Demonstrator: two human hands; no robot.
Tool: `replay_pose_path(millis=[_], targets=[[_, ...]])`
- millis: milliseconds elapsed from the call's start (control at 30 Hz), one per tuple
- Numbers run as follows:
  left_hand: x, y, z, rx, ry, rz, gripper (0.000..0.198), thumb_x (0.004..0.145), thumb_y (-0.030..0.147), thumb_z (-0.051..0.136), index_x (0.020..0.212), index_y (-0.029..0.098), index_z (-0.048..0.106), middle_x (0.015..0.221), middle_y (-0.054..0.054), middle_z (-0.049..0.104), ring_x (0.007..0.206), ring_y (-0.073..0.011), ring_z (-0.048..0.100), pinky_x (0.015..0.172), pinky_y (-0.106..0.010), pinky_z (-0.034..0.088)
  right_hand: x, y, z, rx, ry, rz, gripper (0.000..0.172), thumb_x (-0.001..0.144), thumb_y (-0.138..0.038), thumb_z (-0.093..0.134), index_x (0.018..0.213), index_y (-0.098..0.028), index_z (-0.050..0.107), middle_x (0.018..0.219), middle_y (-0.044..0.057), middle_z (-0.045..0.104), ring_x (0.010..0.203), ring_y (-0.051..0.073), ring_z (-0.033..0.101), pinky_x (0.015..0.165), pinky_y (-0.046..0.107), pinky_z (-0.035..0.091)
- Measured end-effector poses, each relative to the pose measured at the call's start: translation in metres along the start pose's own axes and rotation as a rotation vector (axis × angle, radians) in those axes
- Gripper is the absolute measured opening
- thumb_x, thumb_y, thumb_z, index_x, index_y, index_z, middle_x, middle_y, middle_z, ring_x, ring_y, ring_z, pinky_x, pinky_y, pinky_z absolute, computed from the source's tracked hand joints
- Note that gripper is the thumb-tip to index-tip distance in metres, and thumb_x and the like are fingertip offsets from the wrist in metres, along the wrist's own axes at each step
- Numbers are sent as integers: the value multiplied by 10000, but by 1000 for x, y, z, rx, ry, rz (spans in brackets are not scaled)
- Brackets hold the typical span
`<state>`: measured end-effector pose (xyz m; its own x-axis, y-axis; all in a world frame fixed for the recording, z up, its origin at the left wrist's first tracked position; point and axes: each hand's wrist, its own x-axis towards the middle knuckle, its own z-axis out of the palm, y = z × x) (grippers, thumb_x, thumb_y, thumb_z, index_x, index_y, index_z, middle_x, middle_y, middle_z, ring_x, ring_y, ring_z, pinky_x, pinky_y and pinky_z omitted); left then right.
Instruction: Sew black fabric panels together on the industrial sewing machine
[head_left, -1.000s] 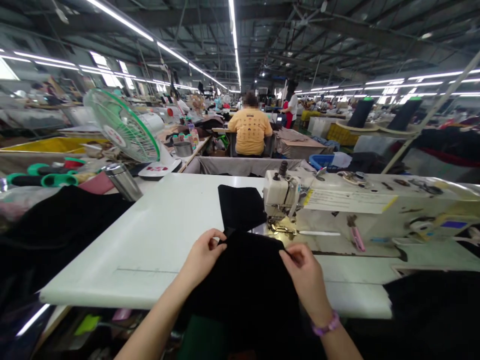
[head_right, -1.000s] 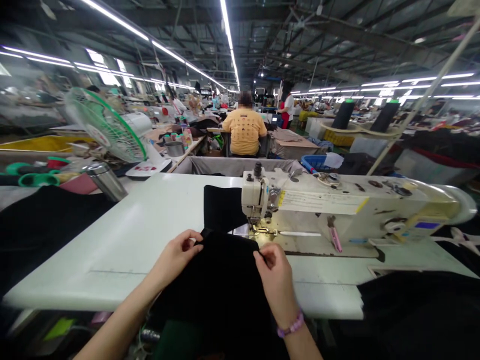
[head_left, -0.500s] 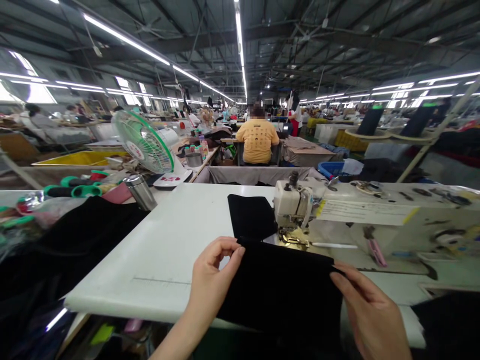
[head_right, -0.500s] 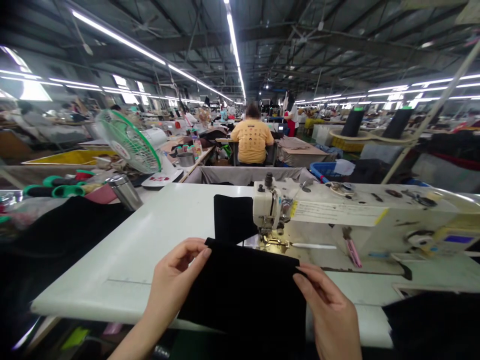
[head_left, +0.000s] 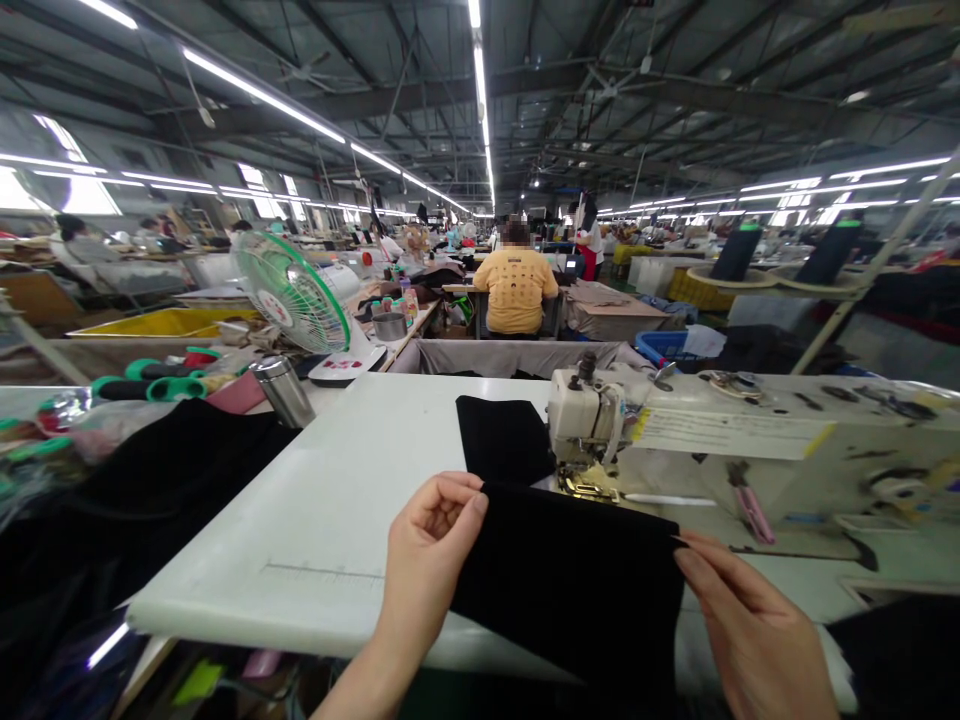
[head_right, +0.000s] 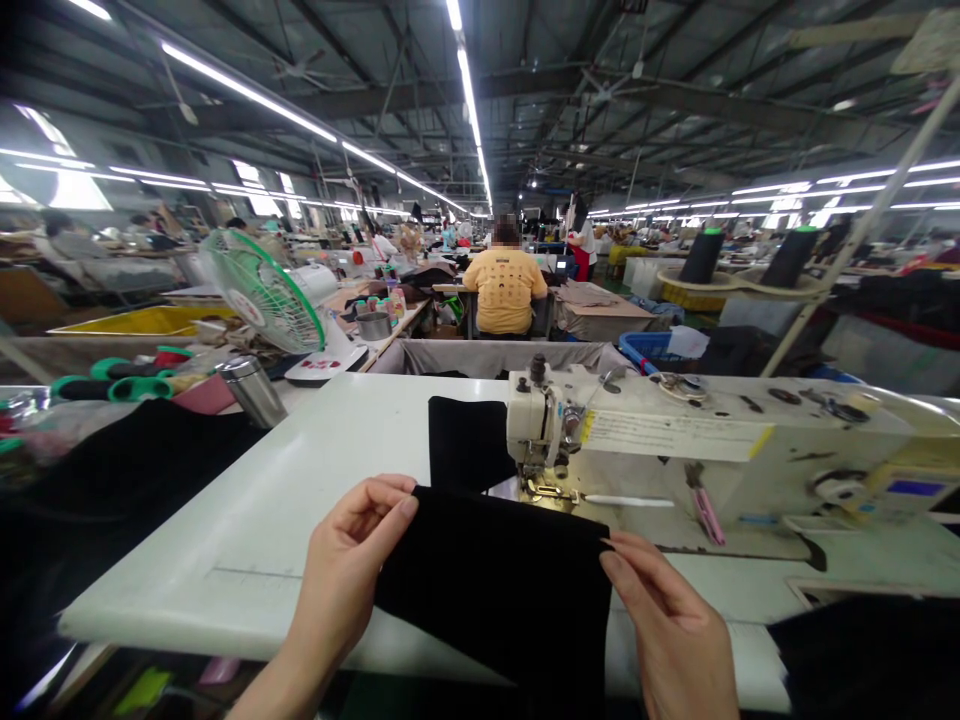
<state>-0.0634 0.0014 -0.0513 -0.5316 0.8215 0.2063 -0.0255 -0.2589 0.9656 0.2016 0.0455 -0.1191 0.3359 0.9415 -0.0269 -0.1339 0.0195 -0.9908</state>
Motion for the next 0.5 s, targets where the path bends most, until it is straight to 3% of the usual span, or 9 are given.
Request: replay_pose_path(millis=[200,500], targets=[[3,-4,0,-33,-12,-19,211,698,318,816,654,170,672,919,-32,676,753,-108,601,676,-175,458,-1,-4,2,35,29,6,434,482,-445,938,834,-228,805,999,41,778,978,220,715,849,190,570],[3,-7,1,-62,-12,-44,220,708,323,816,665,170,664,933,-26,674,791,-111,603,710,-181,445,0,-6,0,32,15,-26,413,524,-458,920,842,-221,806,1025,50,775,956,218,720,825,196,581]])
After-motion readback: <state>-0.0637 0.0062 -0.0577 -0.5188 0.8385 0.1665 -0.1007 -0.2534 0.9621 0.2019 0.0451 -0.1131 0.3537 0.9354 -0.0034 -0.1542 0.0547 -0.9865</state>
